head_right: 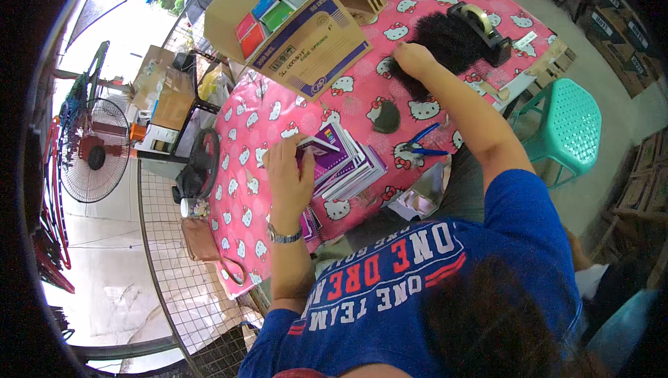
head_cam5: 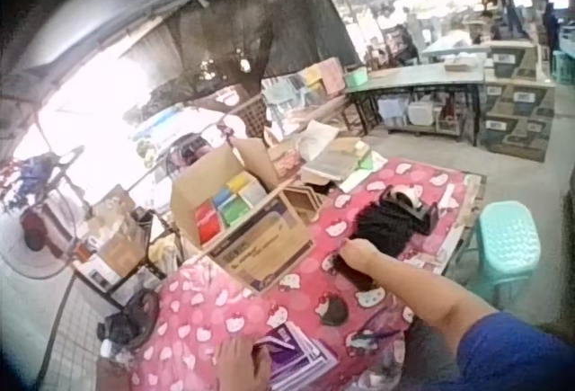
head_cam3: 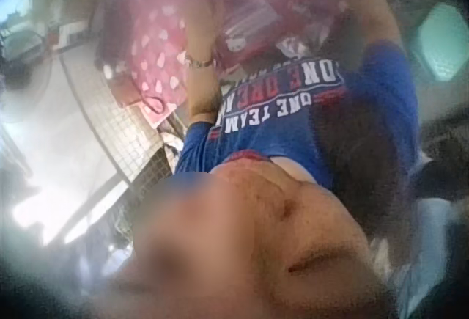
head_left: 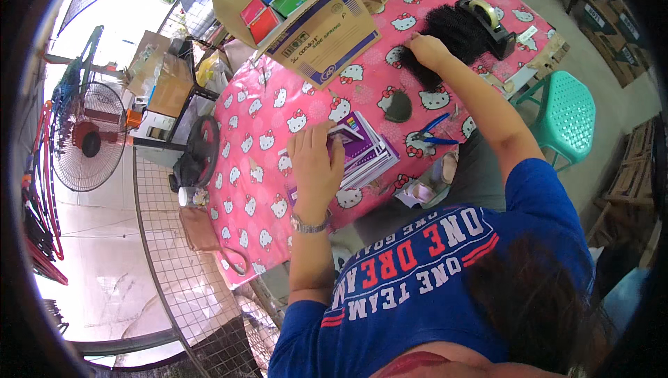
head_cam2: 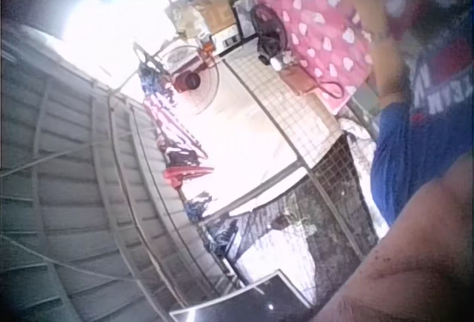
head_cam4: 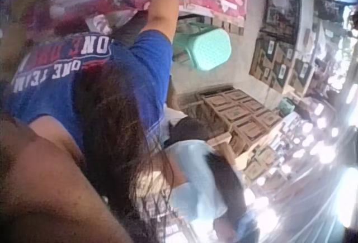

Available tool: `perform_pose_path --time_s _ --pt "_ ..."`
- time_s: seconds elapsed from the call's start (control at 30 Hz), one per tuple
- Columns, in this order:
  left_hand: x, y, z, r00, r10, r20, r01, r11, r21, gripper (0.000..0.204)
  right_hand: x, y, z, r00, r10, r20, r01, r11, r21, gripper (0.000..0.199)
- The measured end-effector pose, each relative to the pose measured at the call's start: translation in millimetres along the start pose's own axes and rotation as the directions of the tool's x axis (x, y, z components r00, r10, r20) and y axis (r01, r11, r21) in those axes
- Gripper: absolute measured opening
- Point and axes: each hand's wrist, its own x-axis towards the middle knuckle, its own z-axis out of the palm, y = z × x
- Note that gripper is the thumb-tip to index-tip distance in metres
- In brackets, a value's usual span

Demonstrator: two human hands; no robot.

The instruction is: The person assembles notebooks by hand, sliding metal spiral spines through the punched holes of purple covers and paper pages.

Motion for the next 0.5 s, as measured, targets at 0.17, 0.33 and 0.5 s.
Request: perform_pose_path --time_s 0.17,0.33,0.5 --pt "0 1 6 0.996 0.04 -0.076 -0.036 0.998 0.044 0.023 5 19 -19 0.99 0.047 -0.136 -0.006 0.956 0.294 0.03" --pt "5 2 5 0.997 0.023 -0.072 -0.021 0.999 0.028 0.025 10 6 -24 0.999 0.039 0.018 -0.042 0.98 0.196 0.025" --pt "2 2 5 0.995 0.036 -0.094 -0.034 0.999 0.014 0.024 4 -7 -31 0.998 0.031 -0.051 -0.017 0.969 0.247 0.017"
